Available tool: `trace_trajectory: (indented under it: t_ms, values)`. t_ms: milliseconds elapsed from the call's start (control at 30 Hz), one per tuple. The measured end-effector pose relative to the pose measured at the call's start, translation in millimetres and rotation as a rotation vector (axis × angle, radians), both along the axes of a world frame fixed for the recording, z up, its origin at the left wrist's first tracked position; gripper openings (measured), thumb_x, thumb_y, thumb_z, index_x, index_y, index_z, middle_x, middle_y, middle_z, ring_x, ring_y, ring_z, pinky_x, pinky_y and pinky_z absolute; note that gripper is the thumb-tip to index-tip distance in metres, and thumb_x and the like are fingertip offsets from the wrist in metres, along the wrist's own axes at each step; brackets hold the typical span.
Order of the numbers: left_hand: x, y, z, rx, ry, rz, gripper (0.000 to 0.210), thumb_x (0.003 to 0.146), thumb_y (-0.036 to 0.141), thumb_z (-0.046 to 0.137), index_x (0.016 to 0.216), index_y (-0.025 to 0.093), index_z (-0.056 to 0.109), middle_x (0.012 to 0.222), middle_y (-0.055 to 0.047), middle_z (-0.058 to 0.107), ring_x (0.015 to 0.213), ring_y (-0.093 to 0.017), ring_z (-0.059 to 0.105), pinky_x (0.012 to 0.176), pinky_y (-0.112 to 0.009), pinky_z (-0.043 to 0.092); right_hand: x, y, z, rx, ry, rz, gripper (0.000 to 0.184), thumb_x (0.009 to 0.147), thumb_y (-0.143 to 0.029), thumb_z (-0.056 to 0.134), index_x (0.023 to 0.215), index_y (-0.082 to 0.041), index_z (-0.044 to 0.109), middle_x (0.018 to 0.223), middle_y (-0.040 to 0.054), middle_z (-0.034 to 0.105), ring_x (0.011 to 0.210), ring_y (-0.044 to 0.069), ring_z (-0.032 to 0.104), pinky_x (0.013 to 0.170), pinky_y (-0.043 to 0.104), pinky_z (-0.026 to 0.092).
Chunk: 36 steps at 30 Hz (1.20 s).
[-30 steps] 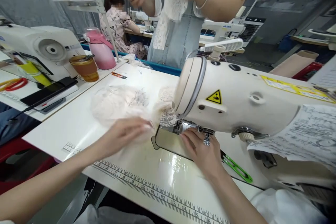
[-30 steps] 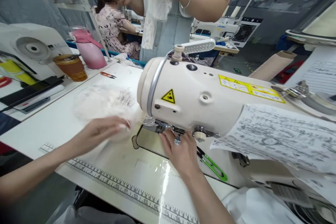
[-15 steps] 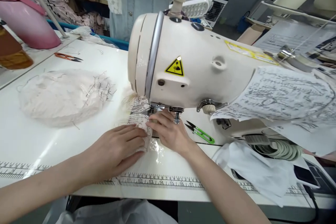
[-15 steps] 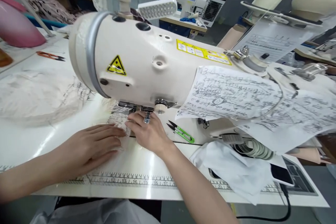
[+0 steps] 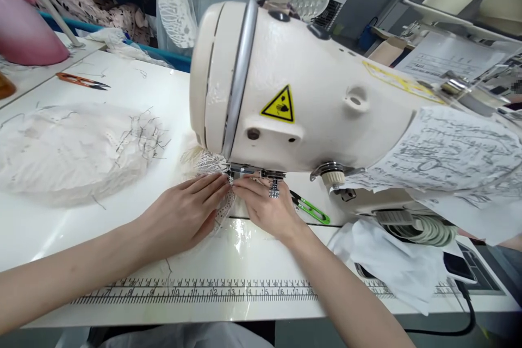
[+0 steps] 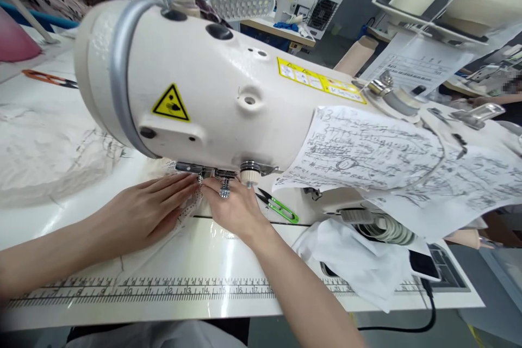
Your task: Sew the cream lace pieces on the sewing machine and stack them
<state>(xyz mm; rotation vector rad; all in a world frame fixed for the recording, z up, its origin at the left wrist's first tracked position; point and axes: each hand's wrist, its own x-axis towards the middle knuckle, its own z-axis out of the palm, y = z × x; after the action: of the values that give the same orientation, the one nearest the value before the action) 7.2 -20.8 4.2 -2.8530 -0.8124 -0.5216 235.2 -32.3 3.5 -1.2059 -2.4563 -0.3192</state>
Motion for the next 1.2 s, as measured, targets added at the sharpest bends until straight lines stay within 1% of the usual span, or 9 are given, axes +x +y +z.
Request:
trace_trajectory:
  t_ms: [167,267,367,567,633,733,867,1100,1200]
  values:
    - [0,10,-3.0,-0.005,-0.008,-0.027,0.046,0.098,0.023,0.040,0.137,0.004,0.057,0.141,-0.017,0.059,0.126,-0.032,0.061,0.103,-0.049,0.055,-1,-4,-1.6,-0.043,-0.073,-0.067,0.042,0.089,-0.008,0.048,0.117,-0.029,0.071,0.128,-0.0073,0.070,0.080,0.017,0.067,0.054,0.033,0.044]
    - [0,13,-4.1,-0.007,-0.025,-0.021,0.046,0.099,0.022,0.039,0.136,0.004,0.058,0.139,-0.017,0.061,0.125,-0.032,0.062,0.105,-0.049,0.054,-1,-4,-1.4,-0.039,-0.102,-0.085,0.043,0.089,-0.008,0.047,0.118,-0.030,0.071,0.130,-0.0087,0.068,0.080,0.017,0.068,0.057,0.034,0.049]
    - [2,14,-5.2,-0.007,-0.033,-0.013,0.045,0.099,0.022,0.040,0.135,0.002,0.058,0.137,-0.019,0.062,0.125,-0.034,0.062,0.106,-0.050,0.052,0,-2,-1.5,-0.065,-0.102,-0.072,0.044,0.088,-0.007,0.048,0.119,-0.029,0.071,0.131,-0.0071,0.068,0.082,0.018,0.069,0.062,0.033,0.052]
    - [2,18,-8.1,-0.065,-0.088,0.003,0.043,0.098,0.024,0.044,0.133,0.006,0.061,0.134,-0.017,0.065,0.127,-0.034,0.060,0.110,-0.051,0.048,0,-3,-2.3,-0.093,-0.014,-0.067,0.039,0.094,-0.009,0.051,0.120,-0.030,0.071,0.129,-0.0062,0.069,0.099,0.016,0.068,0.081,0.029,0.055]
    - [1,19,-7.9,-0.084,-0.103,-0.008,0.043,0.098,0.025,0.045,0.134,0.008,0.061,0.133,-0.015,0.066,0.127,-0.033,0.060,0.111,-0.051,0.048,0,-4,-3.1,-0.082,-0.021,-0.077,0.039,0.094,-0.009,0.052,0.122,-0.030,0.070,0.130,-0.0044,0.069,0.101,0.017,0.068,0.084,0.030,0.055]
    - [-1,21,-7.2,-0.087,-0.079,-0.035,0.044,0.096,0.026,0.048,0.135,0.008,0.060,0.132,-0.015,0.066,0.126,-0.034,0.061,0.109,-0.052,0.050,0,-4,-4.6,-0.050,-0.061,-0.069,0.040,0.092,-0.010,0.053,0.123,-0.029,0.069,0.130,-0.0018,0.070,0.096,0.020,0.069,0.075,0.032,0.056]
    - [1,19,-8.3,-0.054,-0.095,-0.005,0.044,0.097,0.024,0.043,0.132,0.006,0.062,0.132,-0.017,0.066,0.126,-0.034,0.061,0.108,-0.053,0.051,1,-2,-4.5,-0.028,-0.100,-0.080,0.043,0.089,-0.009,0.053,0.123,-0.030,0.069,0.129,-0.0011,0.070,0.089,0.021,0.069,0.064,0.033,0.057]
    - [1,18,-8.8,-0.058,-0.071,0.012,0.045,0.098,0.026,0.041,0.135,0.008,0.059,0.137,-0.016,0.063,0.127,-0.033,0.060,0.109,-0.053,0.049,-2,1,1.6,-0.046,-0.091,-0.060,0.038,0.089,-0.010,0.052,0.118,-0.027,0.071,0.129,-0.0018,0.070,0.089,0.020,0.069,0.066,0.032,0.056]
    - [0,19,-8.5,-0.053,-0.056,0.012,0.046,0.099,0.026,0.040,0.137,0.007,0.058,0.138,-0.015,0.062,0.127,-0.032,0.060,0.110,-0.052,0.049,-2,0,2.2,-0.047,-0.094,-0.073,0.040,0.089,-0.010,0.051,0.120,-0.027,0.069,0.131,-0.0025,0.069,0.086,0.019,0.069,0.060,0.032,0.053]
